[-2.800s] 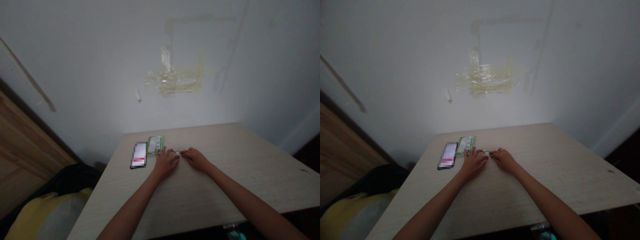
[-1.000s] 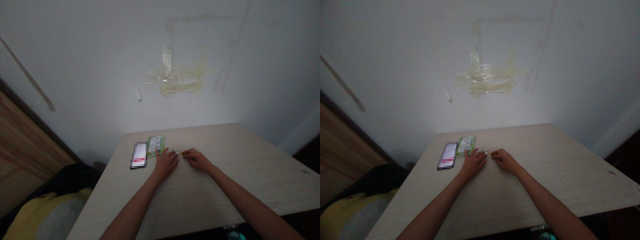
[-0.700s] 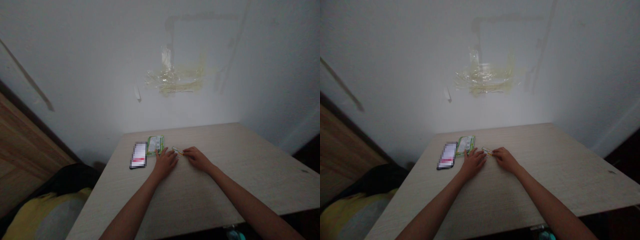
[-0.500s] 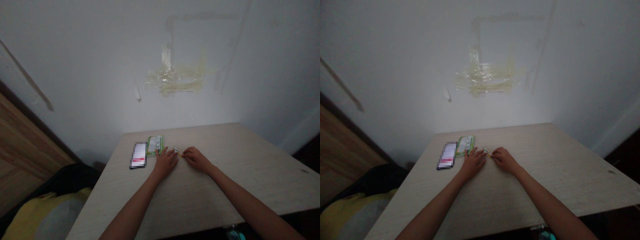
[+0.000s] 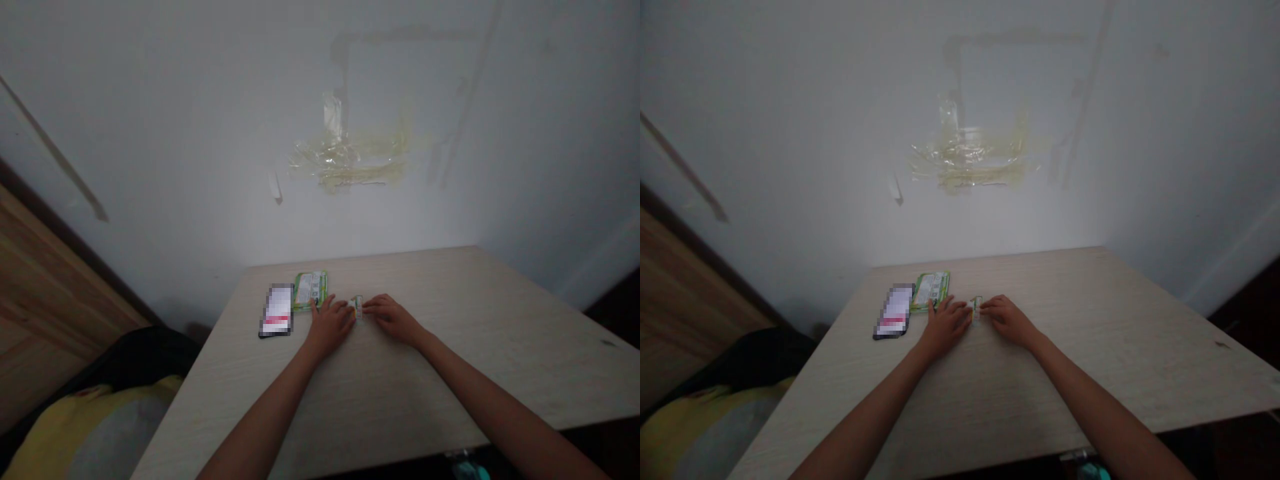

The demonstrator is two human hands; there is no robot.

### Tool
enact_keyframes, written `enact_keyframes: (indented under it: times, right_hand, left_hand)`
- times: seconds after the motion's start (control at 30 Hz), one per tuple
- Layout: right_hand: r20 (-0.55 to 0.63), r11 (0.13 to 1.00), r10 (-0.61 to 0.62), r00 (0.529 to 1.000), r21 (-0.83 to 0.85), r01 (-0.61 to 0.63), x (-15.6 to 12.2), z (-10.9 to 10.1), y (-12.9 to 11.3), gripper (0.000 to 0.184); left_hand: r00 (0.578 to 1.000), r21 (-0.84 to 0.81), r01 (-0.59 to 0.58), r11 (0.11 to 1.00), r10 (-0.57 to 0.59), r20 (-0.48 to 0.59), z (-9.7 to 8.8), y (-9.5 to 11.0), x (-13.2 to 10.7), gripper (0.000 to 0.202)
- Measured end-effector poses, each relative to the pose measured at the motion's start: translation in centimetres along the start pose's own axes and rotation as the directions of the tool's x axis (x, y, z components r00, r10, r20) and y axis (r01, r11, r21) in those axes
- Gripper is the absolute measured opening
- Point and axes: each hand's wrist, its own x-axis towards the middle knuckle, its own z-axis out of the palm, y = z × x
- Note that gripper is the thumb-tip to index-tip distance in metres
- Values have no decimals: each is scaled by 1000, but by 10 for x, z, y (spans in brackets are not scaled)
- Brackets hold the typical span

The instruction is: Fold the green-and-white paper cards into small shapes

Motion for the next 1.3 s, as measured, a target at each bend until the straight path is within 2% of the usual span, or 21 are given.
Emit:
enact_keyframes:
  times: [0.1,0.23,0.37,0.7,1.03,1.3]
  right_hand:
    - [-18,998,9,1000,-61,-10,-1,3,4,43]
    - [28,993,19,999,-118,-15,-1,9,5,39]
    - [18,989,14,1000,-149,-11,-1,9,2,35]
    - [-13,976,-3,1000,-220,0,0,5,-6,23]
    - [4,985,-19,1000,-174,19,1,5,-9,22]
    - [53,982,19,998,-190,-9,2,8,-16,25]
  left_hand:
    - [1000,-18,-16,1000,16,19,-2,0,0,31]
    - [996,-34,-67,997,68,57,-3,-1,-1,35]
    - [995,-20,-72,997,73,71,-1,-2,-1,46]
    - [1000,-34,-17,999,17,11,-2,-2,0,29]
    - [999,-87,25,996,-22,35,0,-6,2,30]
    - [1000,-60,-30,998,30,-5,0,-8,4,25]
